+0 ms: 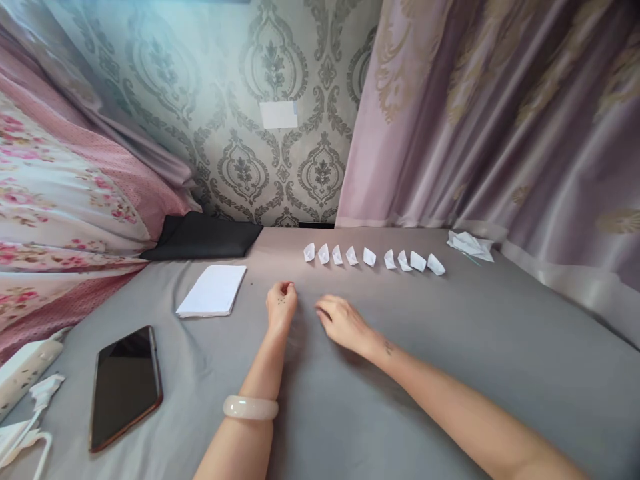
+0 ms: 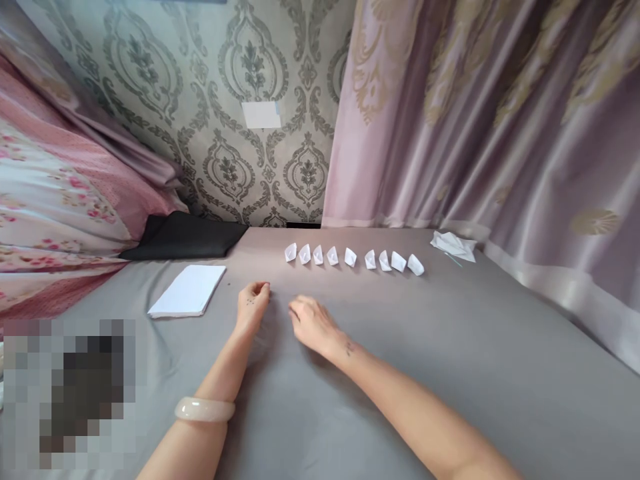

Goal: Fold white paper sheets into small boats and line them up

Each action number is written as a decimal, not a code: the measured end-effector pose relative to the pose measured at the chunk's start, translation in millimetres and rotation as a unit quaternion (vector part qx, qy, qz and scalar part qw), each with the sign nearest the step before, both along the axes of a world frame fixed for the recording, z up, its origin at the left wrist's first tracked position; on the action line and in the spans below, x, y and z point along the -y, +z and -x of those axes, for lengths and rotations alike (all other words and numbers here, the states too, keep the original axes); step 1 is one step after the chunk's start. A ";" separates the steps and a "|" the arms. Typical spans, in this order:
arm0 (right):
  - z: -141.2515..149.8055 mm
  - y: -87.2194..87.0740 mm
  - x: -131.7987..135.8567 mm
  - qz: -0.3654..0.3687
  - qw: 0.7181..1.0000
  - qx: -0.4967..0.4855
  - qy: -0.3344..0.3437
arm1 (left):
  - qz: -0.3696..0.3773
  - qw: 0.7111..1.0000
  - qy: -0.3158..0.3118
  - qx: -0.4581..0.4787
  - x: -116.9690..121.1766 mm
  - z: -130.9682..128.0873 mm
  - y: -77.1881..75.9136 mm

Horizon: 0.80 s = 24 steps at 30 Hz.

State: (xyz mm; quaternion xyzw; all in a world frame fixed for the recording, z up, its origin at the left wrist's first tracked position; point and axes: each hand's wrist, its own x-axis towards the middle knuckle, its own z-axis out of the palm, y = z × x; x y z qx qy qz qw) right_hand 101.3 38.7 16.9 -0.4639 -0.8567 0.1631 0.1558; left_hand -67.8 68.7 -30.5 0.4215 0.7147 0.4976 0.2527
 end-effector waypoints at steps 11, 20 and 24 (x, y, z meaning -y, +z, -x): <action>-77.8 -2.2 95.6 -0.003 0.992 -0.049 0.114 | 0.045 0.981 -0.062 -0.178 15.8 -9.1 24.0; -82.1 -21.7 99.1 -0.018 0.991 -0.093 0.097 | 0.115 0.954 -0.051 -0.272 30.4 54.4 53.2; -82.3 -22.7 99.3 -0.029 0.990 -0.096 0.095 | 0.147 0.931 0.021 -0.333 39.4 107.8 62.5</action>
